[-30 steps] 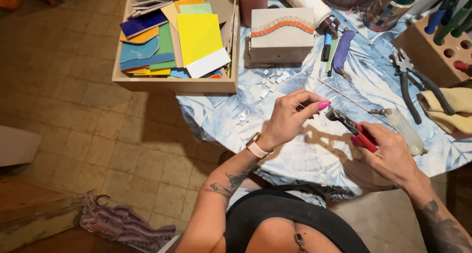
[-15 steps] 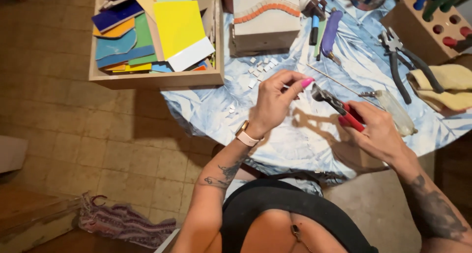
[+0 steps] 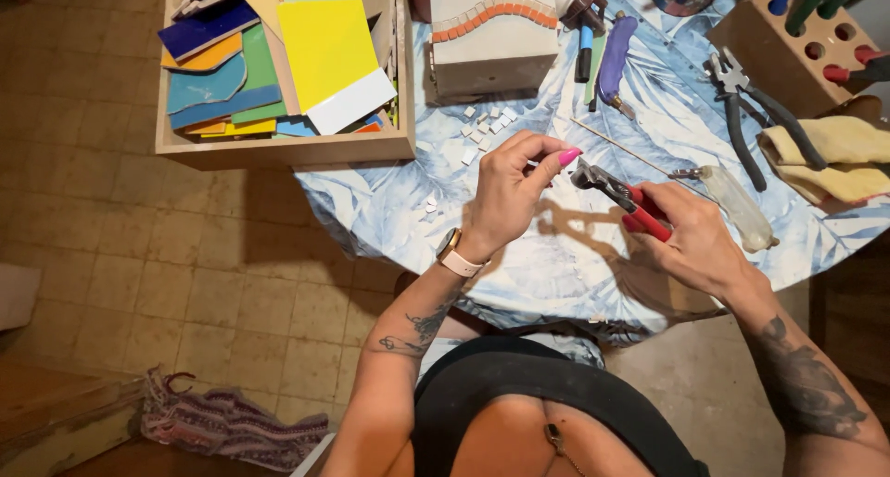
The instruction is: Cutting small ceramic tiles into smaller pieces using tile nippers for mosaic work
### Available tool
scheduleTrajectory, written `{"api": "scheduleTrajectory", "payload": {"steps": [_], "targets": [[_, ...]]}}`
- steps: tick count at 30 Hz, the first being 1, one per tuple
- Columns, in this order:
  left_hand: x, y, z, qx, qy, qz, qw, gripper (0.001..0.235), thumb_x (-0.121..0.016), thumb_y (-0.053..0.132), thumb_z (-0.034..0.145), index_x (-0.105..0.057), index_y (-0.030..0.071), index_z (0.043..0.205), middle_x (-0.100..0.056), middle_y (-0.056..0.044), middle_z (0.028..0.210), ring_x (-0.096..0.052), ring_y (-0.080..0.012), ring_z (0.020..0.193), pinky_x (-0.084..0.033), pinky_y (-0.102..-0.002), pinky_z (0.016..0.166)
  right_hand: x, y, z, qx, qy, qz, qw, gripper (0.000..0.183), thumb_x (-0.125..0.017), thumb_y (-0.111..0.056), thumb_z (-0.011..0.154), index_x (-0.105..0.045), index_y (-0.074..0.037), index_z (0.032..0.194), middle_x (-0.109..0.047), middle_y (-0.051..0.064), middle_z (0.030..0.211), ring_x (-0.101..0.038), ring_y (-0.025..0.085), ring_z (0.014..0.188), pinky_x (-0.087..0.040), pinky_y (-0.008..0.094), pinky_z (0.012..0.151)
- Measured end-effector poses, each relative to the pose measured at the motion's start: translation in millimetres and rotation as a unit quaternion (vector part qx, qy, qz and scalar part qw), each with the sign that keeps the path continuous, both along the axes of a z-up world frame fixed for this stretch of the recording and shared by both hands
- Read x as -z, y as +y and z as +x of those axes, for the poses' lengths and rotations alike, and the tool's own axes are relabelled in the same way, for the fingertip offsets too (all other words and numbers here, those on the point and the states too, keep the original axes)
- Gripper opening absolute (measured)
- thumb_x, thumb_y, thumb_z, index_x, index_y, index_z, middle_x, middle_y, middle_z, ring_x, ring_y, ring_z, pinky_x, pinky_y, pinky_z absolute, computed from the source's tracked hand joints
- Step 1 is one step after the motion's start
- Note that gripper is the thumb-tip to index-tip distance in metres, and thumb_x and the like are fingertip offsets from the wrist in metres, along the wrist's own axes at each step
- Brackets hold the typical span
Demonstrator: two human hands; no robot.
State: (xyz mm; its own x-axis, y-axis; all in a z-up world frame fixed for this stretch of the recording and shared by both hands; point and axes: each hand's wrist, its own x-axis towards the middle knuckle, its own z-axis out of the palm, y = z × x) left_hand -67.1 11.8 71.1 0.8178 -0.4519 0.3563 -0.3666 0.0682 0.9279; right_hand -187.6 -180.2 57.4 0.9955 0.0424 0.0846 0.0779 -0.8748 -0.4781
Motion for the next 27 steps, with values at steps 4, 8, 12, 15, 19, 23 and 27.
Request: {"api": "scheduleTrajectory", "payload": {"steps": [4, 8, 12, 15, 19, 23, 27], "targets": [[-0.2, 0.5, -1.7, 0.011, -0.012, 0.013, 1.000, 0.014, -0.055, 0.020, 0.081, -0.062, 0.008, 0.079, -0.051, 0.000, 0.068, -0.047, -0.0086, 0.057, -0.039, -0.022, 0.052, -4.8, 2.0, -0.2, 0.005, 0.018, -0.005, 1.000, 0.040, -0.051, -0.024, 0.077, -0.048, 0.000, 0.108, -0.056, 0.016, 0.098, -0.054, 0.029, 0.083, -0.040, 0.036, 0.074], [-0.3, 0.9, -3.1, 0.021, -0.003, 0.010, 1.000, 0.014, -0.055, 0.019, 0.081, -0.062, 0.007, 0.080, -0.051, -0.001, 0.069, -0.048, -0.0089, 0.056, -0.040, -0.022, 0.053, -2.8, -0.5, -2.3, 0.013, 0.032, -0.012, 0.999, 0.039, -0.051, -0.021, 0.075, -0.048, 0.000, 0.108, -0.056, 0.015, 0.096, -0.054, 0.029, 0.080, -0.040, 0.037, 0.072], [-0.3, 1.1, -5.0, 0.037, 0.009, 0.000, 0.999, 0.014, -0.055, 0.018, 0.081, -0.061, 0.006, 0.079, -0.050, -0.001, 0.069, -0.048, -0.0084, 0.054, -0.039, -0.021, 0.052, -6.8, 1.7, -4.5, 0.026, 0.061, -0.014, 0.998, 0.036, -0.048, -0.020, 0.074, -0.049, -0.001, 0.105, -0.057, 0.014, 0.092, -0.054, 0.028, 0.075, -0.042, 0.037, 0.068], [-0.2, 1.1, -5.5, 0.061, -0.001, 0.012, 0.998, 0.018, -0.046, 0.021, 0.086, -0.056, 0.007, 0.084, -0.054, -0.003, 0.075, -0.051, -0.0100, 0.061, -0.043, -0.021, 0.053, -9.0, 1.6, -9.3, 0.047, 0.107, -0.012, 0.993, 0.034, -0.046, -0.025, 0.078, -0.049, -0.004, 0.105, -0.057, 0.013, 0.091, -0.054, 0.027, 0.073, -0.042, 0.036, 0.065], [7.3, -3.3, -5.5, 0.099, -0.094, 0.060, 0.989, 0.041, -0.023, 0.040, 0.089, -0.042, 0.006, 0.076, -0.042, -0.005, 0.070, -0.041, -0.0168, 0.064, -0.033, -0.029, 0.061, -11.3, -3.7, -18.2, 0.041, 0.092, -0.027, 0.995, 0.034, -0.047, -0.017, 0.073, -0.049, -0.003, 0.104, -0.058, 0.014, 0.092, -0.055, 0.029, 0.074, -0.041, 0.039, 0.070], [16.4, -10.4, -11.2, 0.184, -0.164, 0.076, 0.966, 0.036, -0.017, 0.032, 0.091, -0.036, 0.006, 0.072, -0.037, -0.005, 0.066, -0.036, -0.0161, 0.058, -0.033, -0.028, 0.054, -20.2, -0.4, -25.2, 0.063, 0.132, -0.007, 0.989, 0.025, -0.046, -0.017, 0.072, -0.051, -0.007, 0.094, -0.059, 0.009, 0.086, -0.053, 0.024, 0.069, -0.040, 0.034, 0.066], [33.5, -19.2, -17.3, 0.210, -0.147, 0.023, 0.966, 0.031, -0.021, 0.025, 0.092, -0.034, 0.007, 0.071, -0.035, -0.004, 0.064, -0.034, -0.0142, 0.057, -0.032, -0.026, 0.054, -19.3, 1.5, -34.4, 0.094, 0.193, -0.005, 0.977, 0.013, -0.046, -0.023, 0.077, -0.049, -0.010, 0.080, -0.054, 0.006, 0.069, -0.046, 0.020, 0.057, -0.037, 0.031, 0.057]]}}
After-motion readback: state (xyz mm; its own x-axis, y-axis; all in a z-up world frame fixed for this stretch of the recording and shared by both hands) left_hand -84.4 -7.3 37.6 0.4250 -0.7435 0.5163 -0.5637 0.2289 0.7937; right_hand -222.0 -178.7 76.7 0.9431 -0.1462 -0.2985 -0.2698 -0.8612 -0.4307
